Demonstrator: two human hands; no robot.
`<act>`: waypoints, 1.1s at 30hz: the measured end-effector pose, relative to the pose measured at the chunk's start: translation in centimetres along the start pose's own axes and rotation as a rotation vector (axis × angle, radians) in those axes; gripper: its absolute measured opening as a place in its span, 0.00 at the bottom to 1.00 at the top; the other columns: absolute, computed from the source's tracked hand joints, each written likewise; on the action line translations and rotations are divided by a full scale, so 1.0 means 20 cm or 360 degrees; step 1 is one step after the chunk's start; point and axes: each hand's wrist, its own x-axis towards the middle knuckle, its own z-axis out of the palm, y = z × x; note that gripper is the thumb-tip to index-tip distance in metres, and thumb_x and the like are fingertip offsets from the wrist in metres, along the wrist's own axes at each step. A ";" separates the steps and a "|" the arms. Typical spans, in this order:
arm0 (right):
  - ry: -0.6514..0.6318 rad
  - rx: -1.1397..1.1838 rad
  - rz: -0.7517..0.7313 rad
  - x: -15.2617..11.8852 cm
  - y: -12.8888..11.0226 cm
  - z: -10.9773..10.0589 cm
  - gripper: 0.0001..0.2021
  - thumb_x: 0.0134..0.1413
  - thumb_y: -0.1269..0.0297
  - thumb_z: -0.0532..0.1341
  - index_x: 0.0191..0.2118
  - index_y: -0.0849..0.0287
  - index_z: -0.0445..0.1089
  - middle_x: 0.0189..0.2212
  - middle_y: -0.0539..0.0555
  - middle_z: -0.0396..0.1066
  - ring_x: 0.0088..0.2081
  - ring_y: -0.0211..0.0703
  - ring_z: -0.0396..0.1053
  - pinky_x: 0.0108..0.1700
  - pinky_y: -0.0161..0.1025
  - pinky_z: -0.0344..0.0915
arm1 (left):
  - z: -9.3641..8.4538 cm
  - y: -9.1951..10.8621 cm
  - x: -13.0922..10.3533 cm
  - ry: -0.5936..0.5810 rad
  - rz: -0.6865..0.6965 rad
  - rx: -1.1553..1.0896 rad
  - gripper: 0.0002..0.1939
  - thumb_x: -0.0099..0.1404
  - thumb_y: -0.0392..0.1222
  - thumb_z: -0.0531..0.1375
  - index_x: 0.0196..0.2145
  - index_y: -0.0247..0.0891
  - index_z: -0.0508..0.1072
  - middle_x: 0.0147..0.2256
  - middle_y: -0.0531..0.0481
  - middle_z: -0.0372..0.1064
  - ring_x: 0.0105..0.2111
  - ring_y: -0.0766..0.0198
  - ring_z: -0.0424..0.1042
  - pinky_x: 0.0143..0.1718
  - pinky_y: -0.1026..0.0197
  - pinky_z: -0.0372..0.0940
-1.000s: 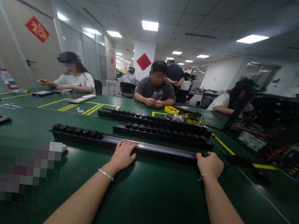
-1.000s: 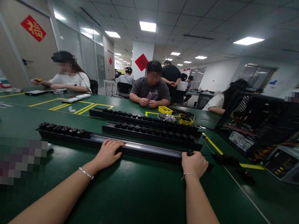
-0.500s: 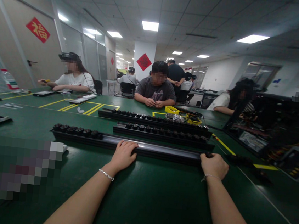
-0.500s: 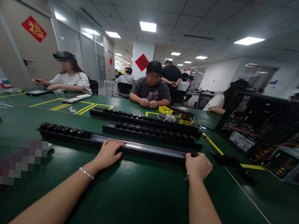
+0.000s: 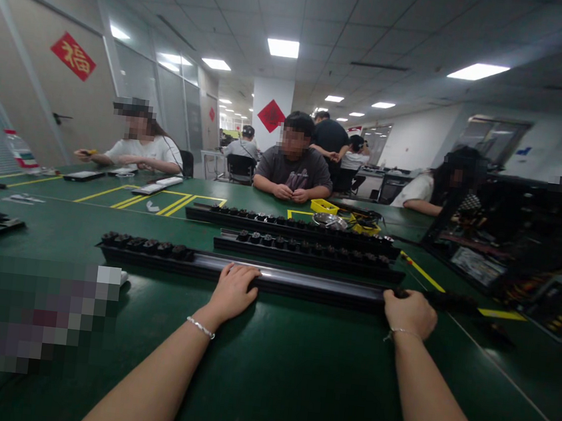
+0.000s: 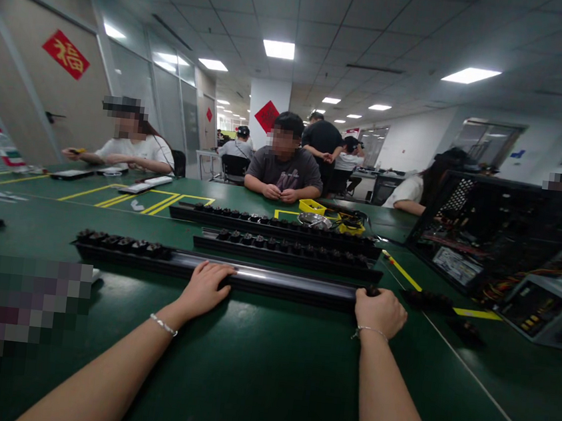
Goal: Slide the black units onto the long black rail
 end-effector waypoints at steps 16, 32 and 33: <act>-0.0211 -0.0209 -0.0008 0.05 0.04 0.00 0.23 0.46 0.47 0.54 0.41 0.60 0.67 0.31 0.63 0.71 0.38 0.58 0.69 0.42 0.52 0.63 | -0.01 0.01 0.00 -0.0005 -0.0007 -0.0029 0.16 0.61 0.40 0.55 0.47 0.46 0.69 0.49 0.51 0.71 0.52 0.58 0.65 0.61 0.46 0.43; -0.0258 -0.0134 -0.0020 0.06 0.06 -0.04 0.25 0.47 0.47 0.54 0.44 0.62 0.69 0.32 0.64 0.71 0.38 0.61 0.68 0.40 0.52 0.64 | -0.02 0.02 0.00 -0.0013 -0.0014 -0.0015 0.16 0.60 0.39 0.55 0.47 0.46 0.69 0.49 0.52 0.71 0.52 0.59 0.65 0.61 0.47 0.44; -0.0275 -0.0126 0.0000 0.06 0.06 -0.05 0.25 0.47 0.47 0.54 0.44 0.62 0.69 0.33 0.64 0.71 0.38 0.60 0.68 0.40 0.52 0.64 | -0.02 0.02 0.00 -0.0012 -0.0014 -0.0014 0.16 0.60 0.39 0.55 0.46 0.46 0.69 0.49 0.52 0.71 0.52 0.58 0.65 0.61 0.47 0.44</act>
